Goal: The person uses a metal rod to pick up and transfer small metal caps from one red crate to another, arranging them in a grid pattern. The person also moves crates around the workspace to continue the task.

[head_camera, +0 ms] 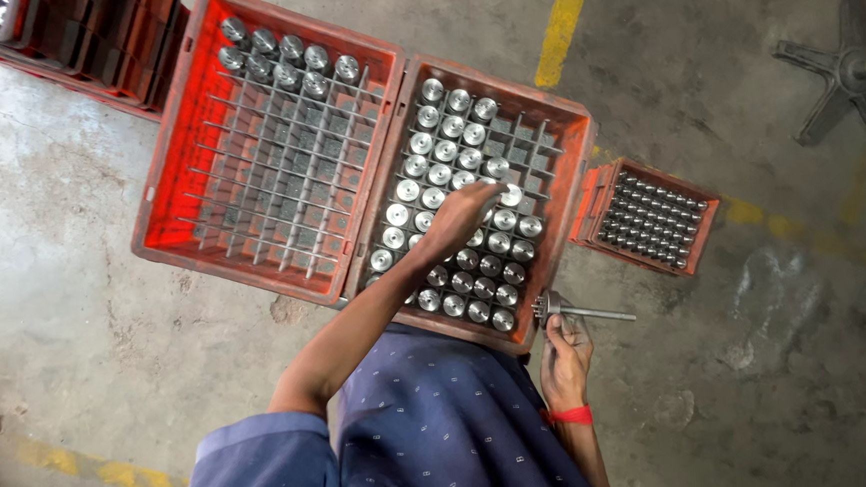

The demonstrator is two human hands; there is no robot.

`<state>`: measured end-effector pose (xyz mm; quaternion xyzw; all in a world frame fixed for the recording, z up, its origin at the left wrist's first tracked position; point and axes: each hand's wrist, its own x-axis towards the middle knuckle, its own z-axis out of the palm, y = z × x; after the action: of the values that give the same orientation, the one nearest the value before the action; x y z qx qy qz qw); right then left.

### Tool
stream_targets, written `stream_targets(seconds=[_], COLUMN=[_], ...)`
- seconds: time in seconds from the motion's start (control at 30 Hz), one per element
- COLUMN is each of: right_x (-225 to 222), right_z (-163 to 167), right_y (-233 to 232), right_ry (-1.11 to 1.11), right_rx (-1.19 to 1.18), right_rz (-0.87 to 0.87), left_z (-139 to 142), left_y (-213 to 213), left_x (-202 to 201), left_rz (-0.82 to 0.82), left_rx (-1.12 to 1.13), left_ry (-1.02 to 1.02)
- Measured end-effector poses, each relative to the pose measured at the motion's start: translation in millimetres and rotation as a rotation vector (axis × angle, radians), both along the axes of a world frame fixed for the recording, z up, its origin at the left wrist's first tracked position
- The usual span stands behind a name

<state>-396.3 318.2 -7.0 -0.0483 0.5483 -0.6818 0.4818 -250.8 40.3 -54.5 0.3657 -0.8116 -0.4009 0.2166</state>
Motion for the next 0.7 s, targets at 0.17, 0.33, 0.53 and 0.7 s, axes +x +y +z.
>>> stream_targets(seconds=[0.17,0.33,0.53,0.7], right_x=[9.4,35.6,77.6,103.9], right_z=[-14.0,-7.3,1.3,-6.7], right_y=[9.0,2.8,-7.3,-9.5], right_ry=[0.027,0.028,0.046,-0.01], right_rx=[0.068,0.098,0.097,-0.044], right_rz=[0.007,0.024,0.049,0.065], left_z=[40.5,67.5,51.3,48.5], left_y=[-16.4,-102.2,-184.2,-195.7], left_x=[100.0,210.9,218.6,210.0], left_rz=[0.296,0.528,0.486,0.437], left_rx=[-0.108,-0.044,-0.417,-0.496], left_ry=[0.157,-0.288,-0.492,-0.662])
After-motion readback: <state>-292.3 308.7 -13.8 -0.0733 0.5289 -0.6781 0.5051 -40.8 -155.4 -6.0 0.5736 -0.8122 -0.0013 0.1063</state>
